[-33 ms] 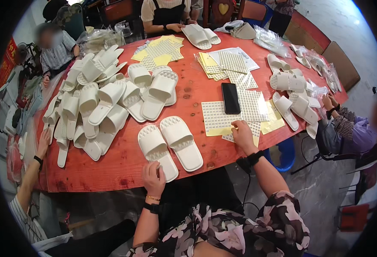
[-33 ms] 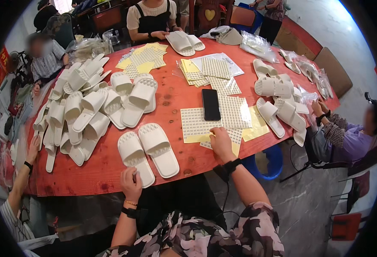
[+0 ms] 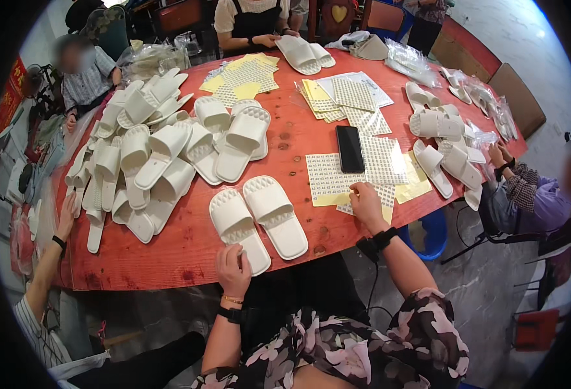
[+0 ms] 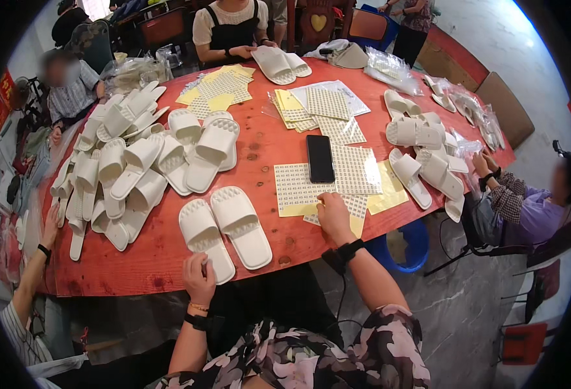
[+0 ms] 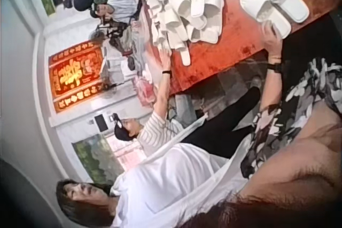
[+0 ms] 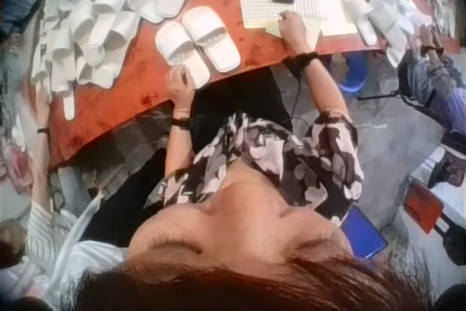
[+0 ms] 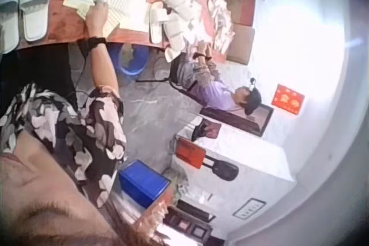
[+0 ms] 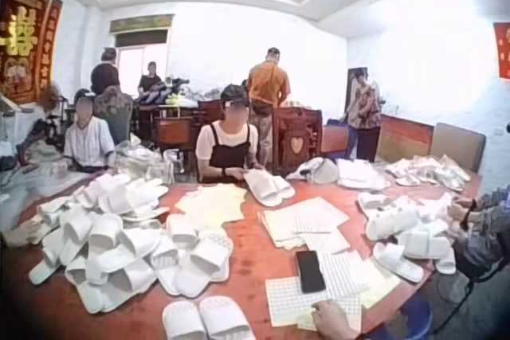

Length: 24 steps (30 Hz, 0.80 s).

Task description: Apply stickers to and assemble white foam slippers at a manufacturing table.

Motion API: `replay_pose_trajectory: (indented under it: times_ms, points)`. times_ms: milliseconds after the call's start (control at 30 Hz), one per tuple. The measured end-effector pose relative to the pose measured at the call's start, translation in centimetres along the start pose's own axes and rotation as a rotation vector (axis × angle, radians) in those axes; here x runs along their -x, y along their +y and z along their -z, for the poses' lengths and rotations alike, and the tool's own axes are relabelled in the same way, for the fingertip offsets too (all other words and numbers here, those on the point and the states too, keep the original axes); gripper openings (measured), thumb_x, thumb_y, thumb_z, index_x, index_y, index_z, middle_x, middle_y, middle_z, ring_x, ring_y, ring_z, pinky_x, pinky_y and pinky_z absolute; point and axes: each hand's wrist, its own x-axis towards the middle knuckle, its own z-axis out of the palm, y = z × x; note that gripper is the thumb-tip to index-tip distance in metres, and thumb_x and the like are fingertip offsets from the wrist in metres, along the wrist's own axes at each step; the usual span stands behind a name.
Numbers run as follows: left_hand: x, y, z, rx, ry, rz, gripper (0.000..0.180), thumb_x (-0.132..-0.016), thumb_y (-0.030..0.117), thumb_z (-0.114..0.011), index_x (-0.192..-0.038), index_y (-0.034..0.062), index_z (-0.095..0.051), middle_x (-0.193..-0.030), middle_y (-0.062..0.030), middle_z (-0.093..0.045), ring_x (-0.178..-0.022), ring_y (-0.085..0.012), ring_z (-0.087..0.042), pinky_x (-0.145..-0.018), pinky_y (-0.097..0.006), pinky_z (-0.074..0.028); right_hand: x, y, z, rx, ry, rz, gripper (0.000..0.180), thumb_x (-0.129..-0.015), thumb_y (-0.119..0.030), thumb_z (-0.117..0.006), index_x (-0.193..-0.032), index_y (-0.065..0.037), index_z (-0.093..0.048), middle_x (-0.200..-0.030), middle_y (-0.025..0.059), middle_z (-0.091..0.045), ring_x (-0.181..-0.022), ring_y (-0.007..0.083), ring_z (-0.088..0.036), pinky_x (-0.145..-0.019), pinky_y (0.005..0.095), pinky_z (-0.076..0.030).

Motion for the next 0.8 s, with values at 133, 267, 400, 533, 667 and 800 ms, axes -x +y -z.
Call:
replay_pose_trajectory:
  times_ms: [133,267,400,533,667,800]
  points:
    - [0.3,0.1,-0.1,0.009,0.0,-0.016,0.021,-0.08,0.0,-0.065,-0.101,0.0029,-0.063,-0.101,-0.0137,-0.064,-0.093,-0.0357,-0.06,-0.083,-0.044,-0.048,0.2,0.0,-1.4,0.124,0.025,-0.074,0.01,-0.085,-0.011,-0.064,-0.092,-0.004,-0.064,-0.094,0.0187,-0.061,-0.088,0.0391,-0.061,-0.078,0.0477,-0.05]
    - [0.7,0.2,-0.1,-0.013,-0.012,-0.017,0.02,-0.08,0.002,-0.066,-0.1,0.0035,-0.063,-0.101,-0.0126,-0.064,-0.091,-0.0346,-0.06,-0.081,-0.043,-0.048,0.5,-0.7,-1.6,0.249,0.011,-0.179,0.009,-0.085,-0.012,-0.064,-0.091,-0.006,-0.064,-0.095,0.0177,-0.061,-0.088,0.0383,-0.061,-0.078,0.049,-0.051]
    - [0.7,0.1,0.1,-0.018,-0.01,-0.013,0.02,-0.08,0.002,-0.066,-0.1,0.0034,-0.063,-0.101,-0.0125,-0.064,-0.092,-0.0343,-0.06,-0.081,-0.044,-0.048,0.2,-1.2,-1.7,0.262,-0.016,-0.158,0.01,-0.084,-0.011,-0.063,-0.092,-0.005,-0.062,-0.095,0.0185,-0.062,-0.089,0.0394,-0.061,-0.078,0.0502,-0.05]
    - [1.0,-0.6,0.4,-0.05,-0.009,-0.003,0.022,-0.08,0.002,-0.066,-0.102,0.0039,-0.062,-0.102,-0.0124,-0.064,-0.093,-0.0339,-0.06,-0.083,-0.044,-0.048,-0.8,-0.2,-2.6,0.2,-0.084,-0.124,0.01,-0.084,-0.01,-0.06,-0.091,-0.002,-0.059,-0.091,0.021,-0.062,-0.092,0.0411,-0.059,-0.08,0.0506,-0.048]
    - [1.0,-0.5,0.4,-0.071,-0.031,-0.009,0.023,-0.082,0.007,-0.066,-0.104,0.0064,-0.062,-0.104,-0.0116,-0.065,-0.097,-0.0326,-0.061,-0.086,-0.044,-0.048,-1.3,0.9,-2.7,0.172,-0.073,-0.158,0.01,-0.079,-0.008,-0.059,-0.078,0.001,-0.063,-0.081,0.0252,-0.063,-0.082,0.0434,-0.06,-0.074,0.0512,-0.048]
    - [0.8,-0.1,-0.2,0.004,-0.012,0.018,0.021,-0.08,0.004,-0.068,-0.101,0.0048,-0.063,-0.101,-0.0118,-0.065,-0.094,-0.0324,-0.062,-0.084,-0.042,-0.05,-0.8,2.2,-2.3,0.234,-0.082,-0.207,0.013,-0.078,-0.005,-0.061,-0.09,0.0,-0.059,-0.096,0.022,-0.06,-0.093,0.042,-0.058,-0.083,0.0506,-0.047]
